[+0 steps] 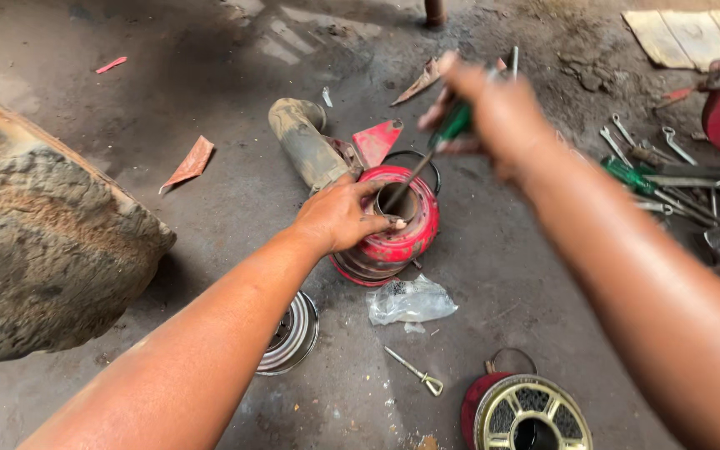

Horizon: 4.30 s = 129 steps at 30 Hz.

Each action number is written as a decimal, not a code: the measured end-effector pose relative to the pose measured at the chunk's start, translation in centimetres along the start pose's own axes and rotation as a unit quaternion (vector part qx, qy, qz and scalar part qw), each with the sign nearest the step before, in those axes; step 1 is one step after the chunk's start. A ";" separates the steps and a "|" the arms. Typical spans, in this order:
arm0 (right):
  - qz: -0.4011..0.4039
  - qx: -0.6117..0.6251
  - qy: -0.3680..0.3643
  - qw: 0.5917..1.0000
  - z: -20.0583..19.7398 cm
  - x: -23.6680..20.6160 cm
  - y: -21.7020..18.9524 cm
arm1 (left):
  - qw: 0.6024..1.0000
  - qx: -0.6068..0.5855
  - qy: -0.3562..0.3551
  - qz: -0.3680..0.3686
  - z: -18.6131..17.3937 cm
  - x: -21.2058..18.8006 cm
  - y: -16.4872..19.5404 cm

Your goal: The person uses a screwdriver to scrape and clean the inside of a red cylindrical metal part. They then place the part down and pick up a larger, dark-colored metal component, continuing to clean its interior with the same tool.

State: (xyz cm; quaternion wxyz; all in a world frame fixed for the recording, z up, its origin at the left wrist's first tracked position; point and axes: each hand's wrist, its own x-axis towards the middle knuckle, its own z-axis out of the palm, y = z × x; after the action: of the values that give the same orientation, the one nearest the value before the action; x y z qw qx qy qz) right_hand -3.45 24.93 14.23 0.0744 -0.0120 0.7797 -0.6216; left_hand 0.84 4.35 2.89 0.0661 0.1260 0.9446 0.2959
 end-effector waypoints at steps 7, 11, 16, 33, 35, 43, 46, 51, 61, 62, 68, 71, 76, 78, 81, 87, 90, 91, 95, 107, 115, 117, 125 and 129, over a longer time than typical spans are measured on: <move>-0.124 0.020 0.007 0.992 1.6 1.0 1.0 | 0.999 -0.008 -0.005 -0.036 0.9 0.8 -0.4; -0.157 0.103 0.020 0.982 -0.7 1.5 -1.8 | 0.999 0.004 0.032 0.019 0.6 0.7 -0.6; -0.107 0.023 0.091 0.990 3.6 0.2 4.0 | 1.000 -0.006 0.006 0.004 0.3 0.9 -0.1; -0.180 -0.145 -0.117 0.966 2.4 -5.4 -1.7 | 0.999 -0.032 -0.001 0.008 -0.4 0.4 -0.5; -0.184 -0.196 -0.151 0.951 1.3 -6.1 -1.2 | 0.999 -0.029 -0.017 0.002 -0.7 0.3 -0.2; 0.002 -0.395 -0.090 0.914 -1.1 -9.5 -7.6 | 1.000 0.003 -0.020 0.019 -2.3 0.7 1.7; 0.014 -0.340 -0.061 0.938 -1.3 -10.2 -10.8 | 0.999 0.003 -0.028 0.034 -2.3 1.1 1.6; -0.044 -0.328 -0.036 0.943 2.0 -10.3 -7.3 | 0.998 -0.004 -0.014 0.056 -2.3 1.2 0.9; -0.044 -0.309 -0.037 0.949 -3.3 -10.9 -2.8 | 0.998 0.042 -0.014 0.033 -2.2 1.2 1.4; -0.068 -0.324 -0.056 0.942 -3.5 -10.7 -2.6 | 0.998 0.049 -0.013 0.028 -2.2 1.3 1.7; -0.103 -0.303 -0.146 0.936 -3.0 -5.7 -1.7 | 0.997 0.075 0.012 0.026 -1.6 1.2 3.1; -0.096 -0.280 -0.203 0.933 -3.3 -2.8 -2.9 | 0.996 0.085 0.013 -0.007 -1.6 0.5 3.1; -0.114 -0.375 -0.214 0.895 -2.9 -1.4 -4.2 | 0.989 0.086 -0.059 -0.106 -2.6 0.0 3.3; -0.097 -0.354 -0.228 0.902 -2.8 -1.8 -4.1 | 0.985 0.109 -0.059 -0.118 -2.7 0.3 4.1; -0.094 -0.321 -0.249 0.909 -3.3 -2.6 -4.1 | 0.981 0.107 -0.061 -0.151 -2.0 1.3 5.8; -0.094 -0.411 -0.204 0.884 -4.5 -2.7 -3.7 | 0.976 0.083 -0.007 -0.201 1.1 2.3 6.1; -0.113 -0.410 -0.181 0.887 -4.6 -2.6 -2.1 | 0.974 0.092 -0.013 -0.205 1.9 1.9 5.2; -0.142 -0.397 -0.182 0.888 -4.5 -2.6 -1.4 | 0.978 0.080 0.004 -0.193 1.9 2.0 5.1; -0.085 -0.391 -0.230 0.887 -2.5 -2.4 0.9 | 0.965 0.077 -0.033 -0.249 1.7 1.4 5.9; -0.132 -0.396 -0.089 0.904 -1.3 -3.8 -2.3 | 0.979 0.061 0.044 -0.191 4.2 1.6 4.5; -0.174 -0.353 -0.081 0.916 -1.6 -9.5 -0.2 | 0.970 0.054 0.048 -0.232 4.5 0.7 5.2; -0.167 -0.365 -0.088 0.912 -2.0 -9.4 0.2 | 0.975 0.054 0.057 -0.206 4.2 0.4 5.2; -0.121 -0.360 -0.077 0.922 -0.6 -8.2 0.5 | 0.973 0.071 0.026 -0.216 3.2 0.6 4.9; -0.119 -0.358 -0.082 0.923 -1.9 -9.8 -1.4 | 0.979 0.052 0.034 -0.193 2.4 -0.1 4.8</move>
State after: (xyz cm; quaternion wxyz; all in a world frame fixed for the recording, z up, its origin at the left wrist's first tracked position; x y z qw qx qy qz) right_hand 5.92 27.60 16.98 0.0545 -0.1810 0.9342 -0.3025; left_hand 2.40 9.44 3.72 0.0830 -0.0652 0.9668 0.2327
